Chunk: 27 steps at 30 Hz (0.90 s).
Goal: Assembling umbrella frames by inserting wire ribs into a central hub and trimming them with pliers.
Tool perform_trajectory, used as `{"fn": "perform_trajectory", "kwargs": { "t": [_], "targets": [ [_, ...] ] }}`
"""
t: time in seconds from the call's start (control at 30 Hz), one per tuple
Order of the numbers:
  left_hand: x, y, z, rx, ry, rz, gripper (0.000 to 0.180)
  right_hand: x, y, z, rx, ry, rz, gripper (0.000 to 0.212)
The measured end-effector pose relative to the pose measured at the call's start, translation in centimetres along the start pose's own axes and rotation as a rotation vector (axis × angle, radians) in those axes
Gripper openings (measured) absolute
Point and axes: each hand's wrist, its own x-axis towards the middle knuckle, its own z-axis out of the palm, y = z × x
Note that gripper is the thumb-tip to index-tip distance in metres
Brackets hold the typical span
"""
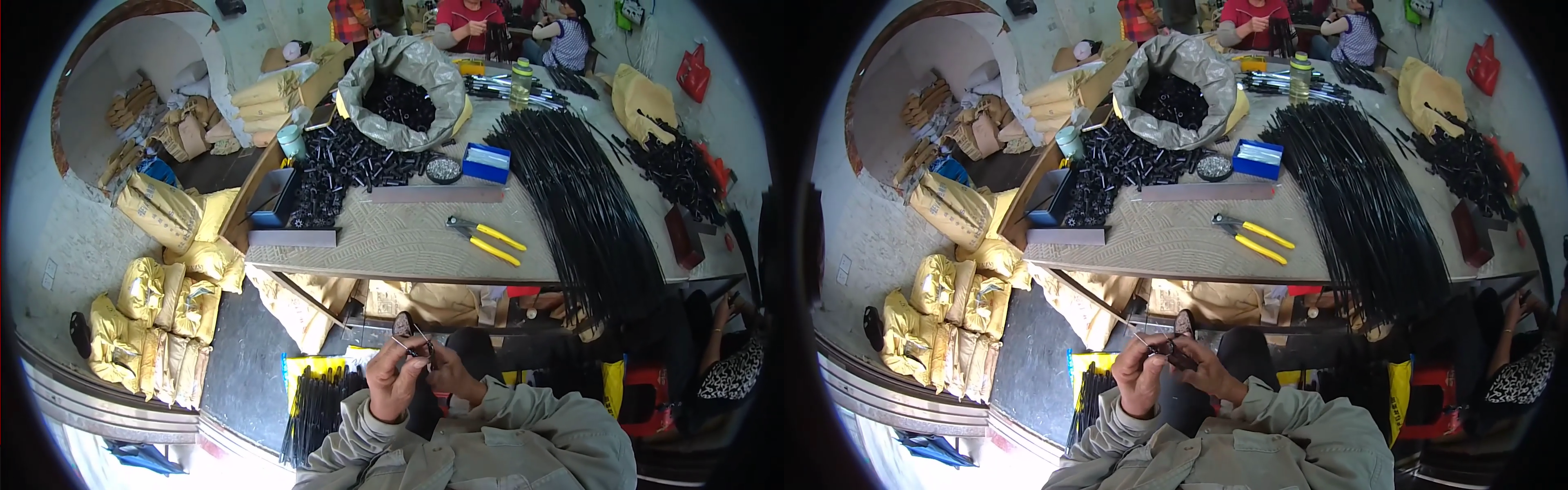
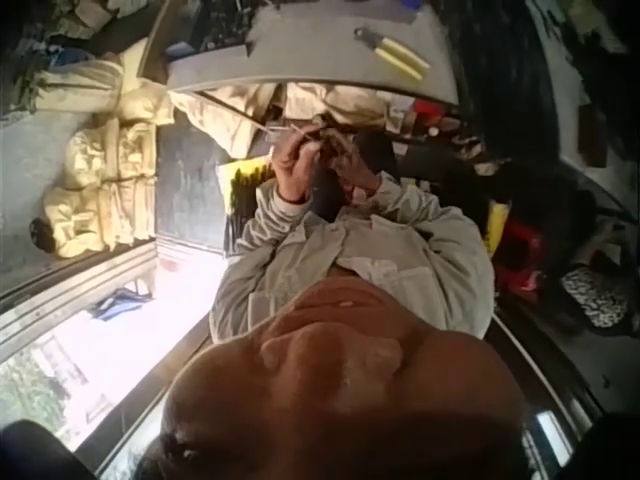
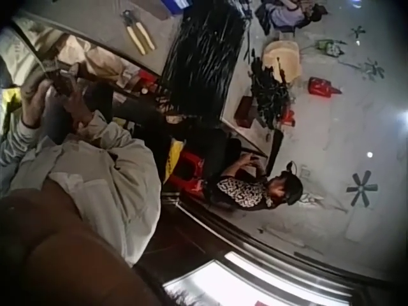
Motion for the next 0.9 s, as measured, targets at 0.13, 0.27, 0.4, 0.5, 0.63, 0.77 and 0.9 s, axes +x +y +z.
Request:
{"fn": "perform_trajectory", "kwargs": {
  "t": [0.13,0.27,0.4,0.5,0.63,0.77,0.9],
  "targets": [
    [0.3,0.0,1.8,0.110,0.054,0.114,0.023,1.4,-3.3,0.1,0.247,0.282,-0.216,0.028],
    [0.2,0.5,1.7,0.181,0.081,0.097,0.016,1.5,-3.9,0.1,0.283,0.300,-0.155,0.027],
    [0.9,0.2,0.4,-0.101,0.025,-0.110,0.010,2.4,-5.0,0.2,0.486,0.343,-0.052,0.022],
    [1.2,0.2,-1.0,-0.320,-0.048,-0.229,0.009,3.0,-5.4,-0.2,0.505,0.245,-0.057,0.020],
    [1.2,0.4,-2.2,-0.563,-0.193,-0.279,0.011,3.4,-6.4,0.0,0.478,0.069,-0.041,0.022],
    [1.5,1.0,-2.0,-0.753,-0.192,-0.298,0.011,3.9,-6.7,0.4,0.402,0.068,0.047,0.022],
    [1.9,0.3,-3.5,-0.738,-0.133,-0.323,0.013,6.4,-7.6,-1.3,0.090,-0.115,0.079,0.015]
  ]
}}
